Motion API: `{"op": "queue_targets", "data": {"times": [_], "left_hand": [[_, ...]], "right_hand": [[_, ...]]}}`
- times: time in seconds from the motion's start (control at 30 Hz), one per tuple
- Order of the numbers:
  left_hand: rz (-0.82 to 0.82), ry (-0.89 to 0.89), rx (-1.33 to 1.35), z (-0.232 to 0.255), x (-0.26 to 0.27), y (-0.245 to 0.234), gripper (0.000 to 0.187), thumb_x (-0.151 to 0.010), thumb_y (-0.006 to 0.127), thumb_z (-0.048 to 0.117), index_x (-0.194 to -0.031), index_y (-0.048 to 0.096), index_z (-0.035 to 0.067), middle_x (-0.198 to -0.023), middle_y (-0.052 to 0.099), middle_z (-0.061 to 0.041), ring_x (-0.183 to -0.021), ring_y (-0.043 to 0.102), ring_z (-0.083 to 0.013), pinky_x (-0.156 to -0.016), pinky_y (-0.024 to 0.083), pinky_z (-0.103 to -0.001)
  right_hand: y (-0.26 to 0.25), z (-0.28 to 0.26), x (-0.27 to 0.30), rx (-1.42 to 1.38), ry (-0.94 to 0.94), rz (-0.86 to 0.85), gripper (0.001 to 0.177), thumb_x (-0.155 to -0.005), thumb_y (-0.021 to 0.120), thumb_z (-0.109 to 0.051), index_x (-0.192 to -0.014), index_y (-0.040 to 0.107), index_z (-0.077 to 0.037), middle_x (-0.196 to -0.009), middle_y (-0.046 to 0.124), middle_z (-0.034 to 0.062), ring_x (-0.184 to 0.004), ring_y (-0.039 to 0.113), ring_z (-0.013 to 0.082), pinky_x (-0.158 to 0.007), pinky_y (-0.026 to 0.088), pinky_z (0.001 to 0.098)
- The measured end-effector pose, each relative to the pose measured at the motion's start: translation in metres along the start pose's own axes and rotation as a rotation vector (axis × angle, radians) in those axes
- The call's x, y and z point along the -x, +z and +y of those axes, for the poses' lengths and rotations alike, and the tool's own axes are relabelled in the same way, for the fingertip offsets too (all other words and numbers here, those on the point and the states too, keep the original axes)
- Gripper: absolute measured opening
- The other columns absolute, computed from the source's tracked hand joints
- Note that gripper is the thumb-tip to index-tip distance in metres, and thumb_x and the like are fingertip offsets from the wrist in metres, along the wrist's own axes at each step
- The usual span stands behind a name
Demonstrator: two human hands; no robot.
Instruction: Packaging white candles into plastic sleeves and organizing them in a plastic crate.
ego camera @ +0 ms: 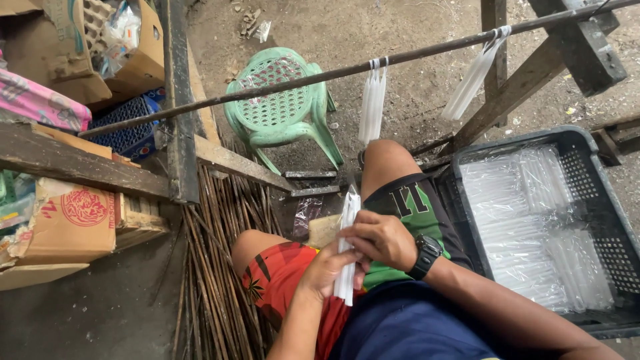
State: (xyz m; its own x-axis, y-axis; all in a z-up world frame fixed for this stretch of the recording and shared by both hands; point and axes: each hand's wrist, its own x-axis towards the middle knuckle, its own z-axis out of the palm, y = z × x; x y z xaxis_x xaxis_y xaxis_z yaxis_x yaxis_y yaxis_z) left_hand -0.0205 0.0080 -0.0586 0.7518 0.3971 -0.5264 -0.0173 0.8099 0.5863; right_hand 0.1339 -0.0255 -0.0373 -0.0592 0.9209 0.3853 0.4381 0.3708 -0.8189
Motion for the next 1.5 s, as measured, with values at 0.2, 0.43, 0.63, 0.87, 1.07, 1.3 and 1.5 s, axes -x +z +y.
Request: {"op": "queue_targets", "data": {"times": [0.2, 0.43, 0.63, 0.87, 1.07, 1.3, 1.5], "left_hand": [[0.21, -0.025, 0.156, 0.01, -0.018, 0.012, 0.022, -0.077, 0.059, 0.013, -0.092, 0.048, 0.001, -0.081, 0.059, -0.013, -0.071, 0.063, -0.0321, -0.055, 0.055, -0.044], [0.528, 0.054, 0.515, 0.011, -0.046, -0.015, 0.039, -0.079, 0.058, 0.037, -0.095, 0.053, 0.002, -0.092, 0.055, -0.012, -0.084, 0.058, -0.0287, -0.075, 0.052, -0.048], [0.761, 0.113, 0.684, -0.012, -0.053, -0.033, 0.044, -0.074, 0.061, 0.045, -0.099, 0.049, 0.011, -0.104, 0.048, -0.012, -0.094, 0.052, -0.0337, -0.078, 0.049, -0.052], [0.808, 0.238, 0.741, -0.024, -0.061, -0.053, 0.042, -0.078, 0.059, 0.042, -0.098, 0.043, 0.008, -0.098, 0.049, -0.011, -0.084, 0.055, -0.0289, -0.076, 0.051, -0.046], [0.752, 0.159, 0.697, -0.038, -0.062, -0.046, 0.036, -0.084, 0.05, 0.042, -0.101, 0.041, 0.011, -0.103, 0.041, -0.01, -0.089, 0.052, -0.0326, -0.082, 0.047, -0.05], [0.759, 0.244, 0.666, 0.003, -0.03, -0.015, 0.024, -0.083, 0.054, 0.025, -0.1, 0.051, 0.009, -0.094, 0.056, -0.006, -0.08, 0.059, -0.0187, -0.066, 0.054, -0.025], [0.436, 0.281, 0.35, 0.022, 0.031, 0.047, 0.037, -0.078, 0.044, 0.012, -0.114, 0.051, 0.012, -0.102, 0.06, -0.017, -0.069, 0.058, -0.021, -0.043, 0.039, -0.022]], "right_hand": [[0.022, 0.073, -0.001, 0.269, -0.018, -0.03, 0.02, -0.085, 0.046, -0.033, -0.082, 0.06, -0.02, -0.072, 0.051, -0.0008, -0.056, 0.057, 0.0234, -0.047, 0.047, 0.0305], [0.047, 0.114, -0.007, 0.419, 0.157, -0.064, 0.016, -0.082, 0.049, -0.034, -0.074, 0.056, -0.021, -0.071, 0.051, -0.0023, -0.056, 0.057, 0.0234, -0.048, 0.047, 0.0311], [0.055, 0.079, -0.011, 0.456, 0.046, -0.05, 0.015, -0.084, 0.046, -0.034, -0.076, 0.055, -0.025, -0.073, 0.047, -0.007, -0.056, 0.057, 0.0185, -0.047, 0.046, 0.0265], [0.065, 0.085, -0.004, 0.415, -0.022, -0.064, 0.026, -0.086, 0.037, -0.045, -0.078, 0.054, -0.027, -0.074, 0.046, -0.0064, -0.059, 0.056, 0.0165, -0.047, 0.046, 0.0258], [0.071, 0.086, -0.006, 0.44, 0.08, -0.072, 0.018, -0.082, 0.049, -0.038, -0.07, 0.054, -0.026, -0.071, 0.047, -0.0075, -0.056, 0.055, 0.017, -0.047, 0.044, 0.0248], [0.038, 0.001, -0.011, 0.229, -0.102, -0.073, 0.013, -0.083, 0.053, -0.03, -0.074, 0.057, -0.021, -0.076, 0.052, -0.0044, -0.06, 0.058, 0.0196, -0.046, 0.047, 0.0267], [0.009, 0.023, 0.004, -0.733, 0.757, 0.186, 0.038, -0.085, 0.042, -0.025, -0.114, 0.05, -0.003, -0.091, 0.062, 0.011, -0.074, 0.057, 0.0156, -0.06, 0.047, 0.0251]]}}
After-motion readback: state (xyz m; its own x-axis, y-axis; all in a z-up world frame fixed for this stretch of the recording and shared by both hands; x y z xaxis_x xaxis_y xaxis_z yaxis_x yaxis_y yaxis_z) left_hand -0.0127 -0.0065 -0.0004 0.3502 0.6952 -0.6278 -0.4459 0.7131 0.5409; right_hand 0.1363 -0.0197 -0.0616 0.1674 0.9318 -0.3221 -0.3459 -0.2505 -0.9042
